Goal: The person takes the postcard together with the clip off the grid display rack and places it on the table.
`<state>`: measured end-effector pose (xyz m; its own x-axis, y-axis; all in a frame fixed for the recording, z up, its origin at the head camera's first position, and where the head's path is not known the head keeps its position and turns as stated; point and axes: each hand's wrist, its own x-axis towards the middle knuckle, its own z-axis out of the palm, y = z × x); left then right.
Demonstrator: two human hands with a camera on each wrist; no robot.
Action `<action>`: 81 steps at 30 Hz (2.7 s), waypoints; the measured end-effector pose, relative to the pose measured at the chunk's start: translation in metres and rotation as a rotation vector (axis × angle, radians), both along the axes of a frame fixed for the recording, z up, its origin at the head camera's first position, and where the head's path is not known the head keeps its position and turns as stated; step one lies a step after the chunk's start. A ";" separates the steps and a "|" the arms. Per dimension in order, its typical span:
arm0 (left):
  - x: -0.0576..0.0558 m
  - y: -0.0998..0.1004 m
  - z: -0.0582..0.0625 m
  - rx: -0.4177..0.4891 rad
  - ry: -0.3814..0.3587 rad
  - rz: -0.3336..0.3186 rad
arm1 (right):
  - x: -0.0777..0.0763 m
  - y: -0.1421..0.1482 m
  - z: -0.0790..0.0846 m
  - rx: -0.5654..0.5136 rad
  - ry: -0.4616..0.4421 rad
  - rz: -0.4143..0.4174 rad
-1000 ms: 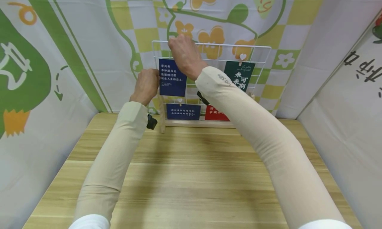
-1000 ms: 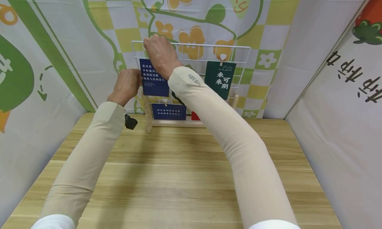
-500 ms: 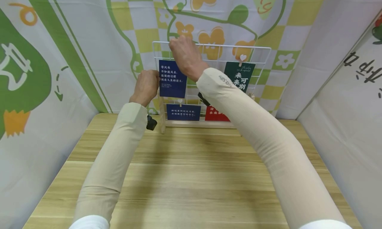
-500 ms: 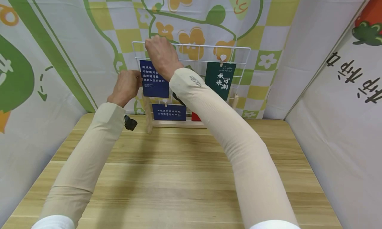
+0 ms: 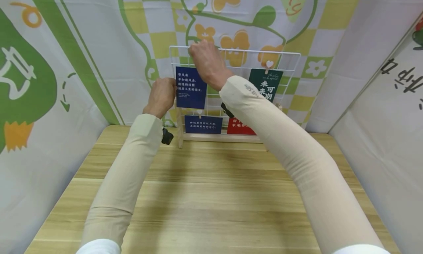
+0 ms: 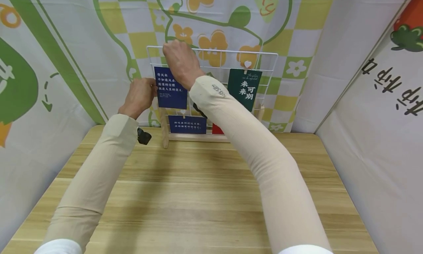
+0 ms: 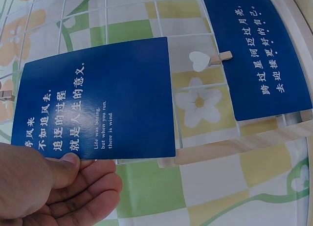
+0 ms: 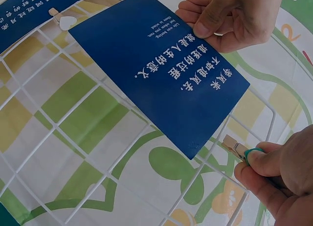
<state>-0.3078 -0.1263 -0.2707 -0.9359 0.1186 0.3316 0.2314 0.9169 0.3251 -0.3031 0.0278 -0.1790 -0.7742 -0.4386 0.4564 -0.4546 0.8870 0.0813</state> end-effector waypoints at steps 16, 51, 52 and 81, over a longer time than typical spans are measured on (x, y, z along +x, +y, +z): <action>0.002 0.000 -0.001 -0.001 -0.012 0.000 | 0.001 0.001 -0.001 -0.009 -0.016 0.002; 0.007 -0.008 0.001 -0.005 -0.016 -0.008 | 0.002 0.008 -0.002 -0.032 -0.044 -0.007; 0.007 -0.008 0.001 -0.005 -0.015 -0.008 | 0.002 0.008 -0.002 -0.031 -0.046 -0.007; 0.007 -0.012 -0.004 0.005 0.055 -0.037 | 0.003 0.014 -0.006 -0.044 -0.007 0.015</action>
<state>-0.3004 -0.1382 -0.2751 -0.9112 0.1514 0.3831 0.2831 0.9057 0.3155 -0.3003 0.0420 -0.1849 -0.7708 -0.4303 0.4698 -0.4686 0.8825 0.0394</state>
